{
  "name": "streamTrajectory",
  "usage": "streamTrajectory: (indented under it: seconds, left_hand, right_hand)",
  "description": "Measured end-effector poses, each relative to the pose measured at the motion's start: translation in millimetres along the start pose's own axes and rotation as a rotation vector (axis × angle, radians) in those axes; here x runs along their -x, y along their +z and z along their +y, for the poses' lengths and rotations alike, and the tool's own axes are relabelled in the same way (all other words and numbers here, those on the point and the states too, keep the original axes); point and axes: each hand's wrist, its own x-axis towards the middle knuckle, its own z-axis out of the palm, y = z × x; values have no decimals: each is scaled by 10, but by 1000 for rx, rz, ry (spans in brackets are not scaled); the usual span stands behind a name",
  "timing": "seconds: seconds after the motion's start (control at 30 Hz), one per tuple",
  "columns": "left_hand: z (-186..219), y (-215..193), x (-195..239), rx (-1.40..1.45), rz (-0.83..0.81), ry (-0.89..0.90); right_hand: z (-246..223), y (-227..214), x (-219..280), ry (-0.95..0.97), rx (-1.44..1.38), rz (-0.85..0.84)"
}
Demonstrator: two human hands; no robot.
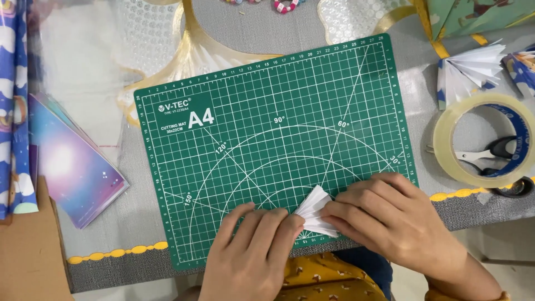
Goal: The person folds a small rectangular piece of patterned paper multiple times on a green cutting mat. They fold it in half repeatedly, then fan it out to create a pleated strip, and finally fold it into a small triangular shape.
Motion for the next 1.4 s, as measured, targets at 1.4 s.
streamTrajectory:
  seconds: [1.4]
  left_hand:
    - [126, 192, -118, -156, 39, 97]
  right_hand:
    - [-143, -75, 45, 100, 156, 133]
